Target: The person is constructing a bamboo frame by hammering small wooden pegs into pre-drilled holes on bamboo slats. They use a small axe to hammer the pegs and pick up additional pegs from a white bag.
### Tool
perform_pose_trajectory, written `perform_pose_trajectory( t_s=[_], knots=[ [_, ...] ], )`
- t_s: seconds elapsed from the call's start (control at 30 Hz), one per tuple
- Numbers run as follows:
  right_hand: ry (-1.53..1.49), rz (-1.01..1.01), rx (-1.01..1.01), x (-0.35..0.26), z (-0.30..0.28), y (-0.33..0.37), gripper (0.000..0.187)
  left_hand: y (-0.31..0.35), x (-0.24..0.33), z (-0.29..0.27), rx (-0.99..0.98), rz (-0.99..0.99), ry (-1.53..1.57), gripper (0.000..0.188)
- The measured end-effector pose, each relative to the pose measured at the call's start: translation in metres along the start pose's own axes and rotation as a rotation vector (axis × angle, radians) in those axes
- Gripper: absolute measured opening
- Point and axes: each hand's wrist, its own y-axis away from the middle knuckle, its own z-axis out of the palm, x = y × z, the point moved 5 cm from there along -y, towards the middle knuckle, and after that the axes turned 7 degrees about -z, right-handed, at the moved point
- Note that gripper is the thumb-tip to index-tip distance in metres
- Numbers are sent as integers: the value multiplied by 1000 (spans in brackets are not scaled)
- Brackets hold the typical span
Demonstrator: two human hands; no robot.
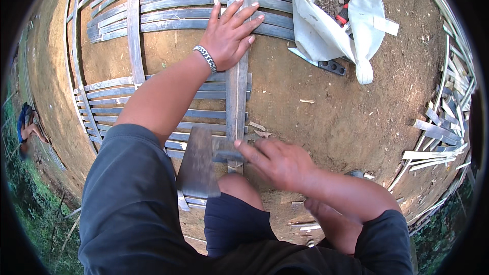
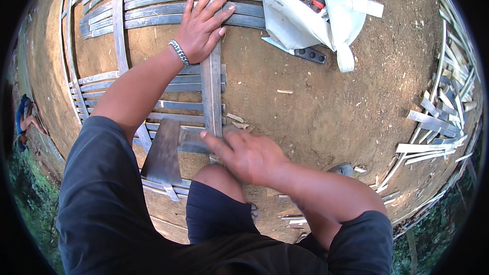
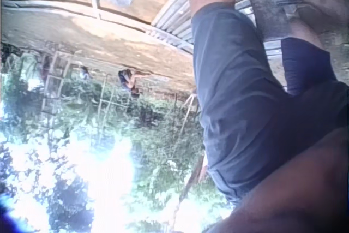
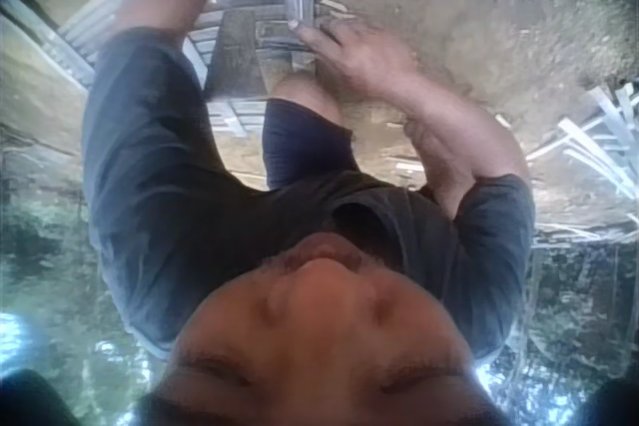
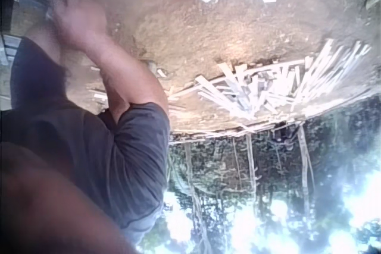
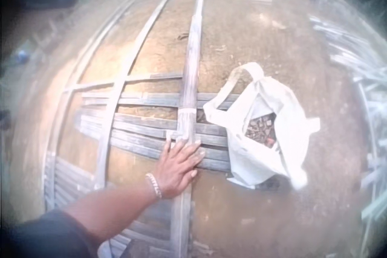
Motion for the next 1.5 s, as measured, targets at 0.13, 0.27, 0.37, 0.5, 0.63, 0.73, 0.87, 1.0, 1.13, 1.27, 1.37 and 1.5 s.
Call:
perform_pose_trajectory(
  t_s=[0.13, 0.27, 0.37, 0.5, 0.63, 0.73, 0.87, 1.0, 1.13, 1.27, 1.37, 1.5],
  knots=[
    [-3, 26, 31, 13, 10, 4, 72, -3, 1, -1, 1, 10, 4, 56],
    [28, 143, -106, 27, 12, 2, 70, -3, 1, 0, -16, 5, -19, 56],
    [-8, -16, 43, 6, 4, 1, 68, -2, 0, -1, -18, 4, -9, 56],
    [7, 162, -50, 36, 22, 0, 65, -2, 1, -2, -29, 2, -6, 56],
    [-25, 17, 97, 16, 12, -3, 64, -3, 1, -2, -22, 2, -28, 56],
    [-2, -8, 149, 15, 20, 4, 64, 0, 2, -3, -9, 8, -6, 56],
    [34, 143, 67, 36, 32, 13, 65, -2, 4, -2, -17, 4, -42, 56],
    [-13, 62, 210, 19, 25, 43, 68, -2, 5, -2, 1, 9, -62, 54],
    [84, 336, 262, 39, 42, 104, 68, 0, 8, -4, 0, -9, -171, 52],
    [225, 605, 385, 69, 37, 168, 71, 5, 15, -15, -35, -132, -301, 55],
    [319, 705, 471, 96, 38, 200, 73, 35, 21, -27, 110, -388, -66, 51],
    [341, 754, 482, 105, 38, 210, 73, 146, 14, -9, 290, -555, 309, 51]
  ],
)
